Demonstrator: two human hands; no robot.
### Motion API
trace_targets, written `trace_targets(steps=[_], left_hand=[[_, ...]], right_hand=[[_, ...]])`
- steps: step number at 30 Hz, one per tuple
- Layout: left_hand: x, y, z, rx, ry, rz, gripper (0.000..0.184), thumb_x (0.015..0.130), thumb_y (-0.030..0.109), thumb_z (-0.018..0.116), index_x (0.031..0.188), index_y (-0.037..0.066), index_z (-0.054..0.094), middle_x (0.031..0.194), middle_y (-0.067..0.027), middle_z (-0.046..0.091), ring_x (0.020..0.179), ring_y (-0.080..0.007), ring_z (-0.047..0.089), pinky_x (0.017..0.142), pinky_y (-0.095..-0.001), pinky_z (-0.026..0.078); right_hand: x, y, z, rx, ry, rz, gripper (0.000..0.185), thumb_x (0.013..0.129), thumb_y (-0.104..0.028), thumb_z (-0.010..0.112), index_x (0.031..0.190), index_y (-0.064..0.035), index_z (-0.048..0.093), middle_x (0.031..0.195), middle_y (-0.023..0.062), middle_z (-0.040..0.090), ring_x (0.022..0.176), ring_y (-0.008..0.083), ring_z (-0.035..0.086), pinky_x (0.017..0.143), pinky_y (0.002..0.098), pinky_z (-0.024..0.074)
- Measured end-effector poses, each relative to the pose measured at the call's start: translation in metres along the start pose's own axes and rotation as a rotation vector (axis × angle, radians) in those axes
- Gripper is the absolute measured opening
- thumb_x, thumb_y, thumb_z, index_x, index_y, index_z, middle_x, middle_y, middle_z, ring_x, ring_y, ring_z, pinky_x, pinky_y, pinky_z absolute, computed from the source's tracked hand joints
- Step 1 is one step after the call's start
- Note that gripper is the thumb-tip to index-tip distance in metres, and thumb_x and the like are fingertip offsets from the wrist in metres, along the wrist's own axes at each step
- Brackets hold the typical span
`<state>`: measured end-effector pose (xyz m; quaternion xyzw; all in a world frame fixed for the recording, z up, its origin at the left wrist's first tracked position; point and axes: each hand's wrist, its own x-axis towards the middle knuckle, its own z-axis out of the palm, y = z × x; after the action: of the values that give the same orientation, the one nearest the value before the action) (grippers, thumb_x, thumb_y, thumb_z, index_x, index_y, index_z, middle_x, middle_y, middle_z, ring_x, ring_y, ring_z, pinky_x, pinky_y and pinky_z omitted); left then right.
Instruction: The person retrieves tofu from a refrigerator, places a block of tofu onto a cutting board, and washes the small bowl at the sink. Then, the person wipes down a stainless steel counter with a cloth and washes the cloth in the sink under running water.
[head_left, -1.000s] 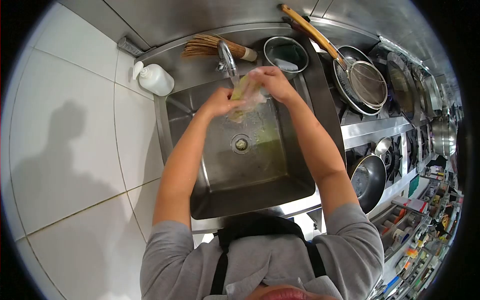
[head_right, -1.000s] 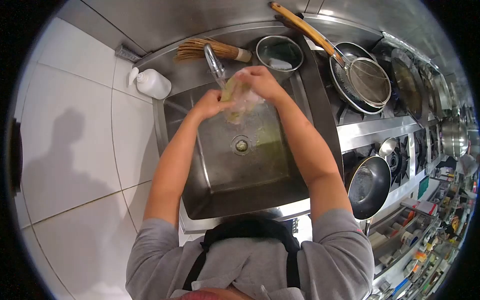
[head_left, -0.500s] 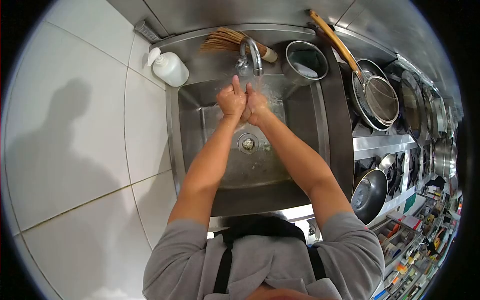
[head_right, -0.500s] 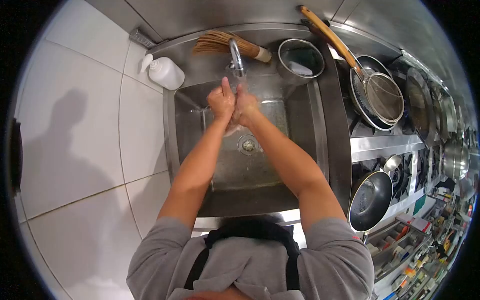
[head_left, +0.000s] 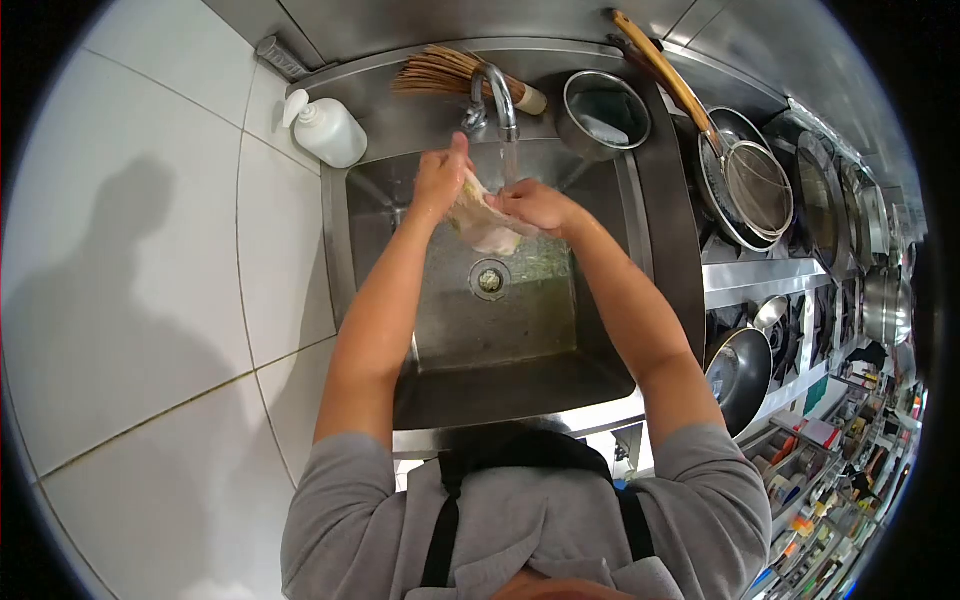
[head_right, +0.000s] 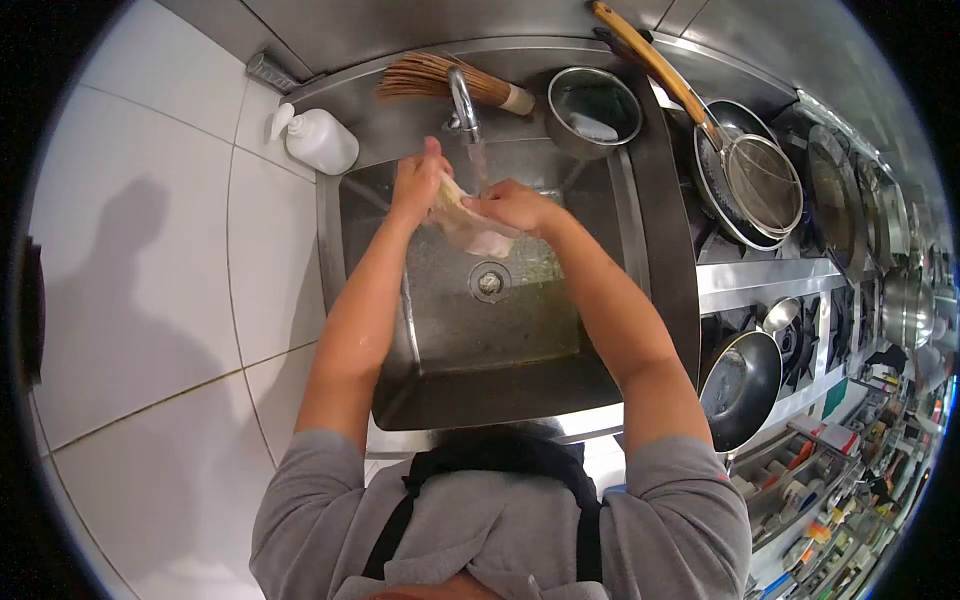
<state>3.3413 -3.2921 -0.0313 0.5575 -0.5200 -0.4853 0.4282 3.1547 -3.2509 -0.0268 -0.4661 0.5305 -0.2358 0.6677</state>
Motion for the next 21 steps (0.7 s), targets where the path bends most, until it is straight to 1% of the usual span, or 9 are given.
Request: trace_targets(steps=[2, 6, 9, 12, 14, 16, 18, 19, 21], left_hand=[[-0.004, -0.013, -0.003, 0.134, -0.373, 0.086, 0.039, 0.087, 0.034, 0.064, 0.073, -0.002, 0.068, 0.069, -0.0096, 0.065, 0.066, -0.0191, 0.062, 0.067, -0.0341, 0.048], [-0.015, -0.035, -0.016, 0.458, -0.654, 0.063, 0.022, 0.083, 0.02, 0.07, 0.083, -0.002, 0.07, 0.077, -0.0062, 0.066, 0.074, -0.0139, 0.061, 0.07, -0.0304, 0.048], [-0.021, -0.034, -0.01, 0.099, -0.619, 0.187, 0.023, 0.079, 0.018, 0.074, 0.089, -0.003, 0.07, 0.075, -0.0115, 0.066, 0.075, -0.0165, 0.063, 0.073, -0.0306, 0.049], [-0.057, 0.0, 0.051, -0.483, -0.241, 0.1, 0.024, 0.079, 0.02, 0.074, 0.078, -0.004, 0.068, 0.071, -0.0143, 0.064, 0.067, -0.02, 0.061, 0.069, -0.0322, 0.048], [-0.083, 0.009, 0.085, 0.099, -0.068, 0.353, 0.032, 0.083, 0.022, 0.071, 0.064, -0.002, 0.062, 0.063, -0.0166, 0.06, 0.056, -0.0274, 0.058, 0.062, -0.0356, 0.047], [-0.063, -0.016, 0.081, 0.129, 0.127, 0.524, 0.032, 0.085, 0.019, 0.068, 0.061, -0.001, 0.062, 0.061, -0.0165, 0.06, 0.057, -0.0262, 0.06, 0.06, -0.0363, 0.046], [-0.035, -0.025, 0.066, 0.162, 0.333, 0.704, 0.032, 0.087, 0.017, 0.065, 0.059, 0.001, 0.061, 0.059, -0.0164, 0.06, 0.058, -0.025, 0.062, 0.058, -0.0371, 0.046], [-0.029, -0.029, 0.057, 0.24, 0.373, 0.459, 0.034, 0.087, 0.016, 0.064, 0.057, 0.001, 0.06, 0.059, -0.017, 0.06, 0.057, -0.0286, 0.061, 0.057, -0.0382, 0.046], [-0.038, -0.034, 0.062, 0.282, 0.44, 0.366, 0.039, 0.088, 0.019, 0.063, 0.055, 0.001, 0.058, 0.056, -0.018, 0.058, 0.05, -0.0327, 0.058, 0.053, -0.039, 0.047]], right_hand=[[-0.008, -0.001, -0.016, -0.336, -0.062, -0.062, 0.027, 0.09, -0.03, 0.067, 0.082, -0.0043, 0.064, 0.074, -0.0001, 0.058, 0.069, 0.0079, 0.049, 0.056, 0.0276, 0.0388], [-0.015, 0.008, -0.036, -0.065, 0.075, -0.275, 0.017, 0.088, -0.02, 0.068, 0.08, -0.0064, 0.062, 0.073, -0.0018, 0.058, 0.068, 0.0079, 0.051, 0.061, 0.0249, 0.0405], [-0.009, 0.015, -0.009, 0.608, 0.025, -0.228, 0.015, 0.091, -0.021, 0.065, 0.088, -0.0073, 0.06, 0.079, -0.0012, 0.056, 0.071, 0.0098, 0.053, 0.066, 0.0259, 0.0435], [0.022, 0.024, 0.024, 1.168, 0.12, 0.079, 0.027, 0.095, -0.023, 0.054, 0.113, -0.0033, 0.055, 0.095, 0.0037, 0.061, 0.077, 0.0144, 0.059, 0.07, 0.0321, 0.0491], [0.072, 0.096, 0.029, 1.23, -0.284, -0.428, 0.038, 0.096, -0.028, 0.05, 0.125, -0.0035, 0.046, 0.1, 0.0056, 0.06, 0.082, 0.0175, 0.059, 0.077, 0.0353, 0.0491], [0.055, 0.068, 0.05, 0.848, -0.007, -0.551, 0.043, 0.096, -0.034, 0.049, 0.129, -0.0072, 0.044, 0.095, 0.0059, 0.06, 0.079, 0.0199, 0.059, 0.077, 0.0353, 0.0494], [0.059, 0.042, 0.053, 0.843, 0.214, -0.125, 0.035, 0.097, -0.037, 0.046, 0.115, -0.0085, 0.054, 0.09, 0.0081, 0.062, 0.077, 0.0209, 0.061, 0.072, 0.0363, 0.0509], [0.059, 0.042, 0.056, 0.828, 0.326, 0.102, 0.034, 0.097, -0.038, 0.045, 0.109, -0.0092, 0.059, 0.087, 0.0092, 0.063, 0.076, 0.0215, 0.062, 0.07, 0.0368, 0.0517], [0.11, 0.102, 0.027, 0.414, 0.335, 0.081, 0.034, 0.098, -0.04, 0.045, 0.106, -0.0102, 0.058, 0.088, 0.0078, 0.061, 0.08, 0.0215, 0.06, 0.071, 0.0391, 0.0496]])
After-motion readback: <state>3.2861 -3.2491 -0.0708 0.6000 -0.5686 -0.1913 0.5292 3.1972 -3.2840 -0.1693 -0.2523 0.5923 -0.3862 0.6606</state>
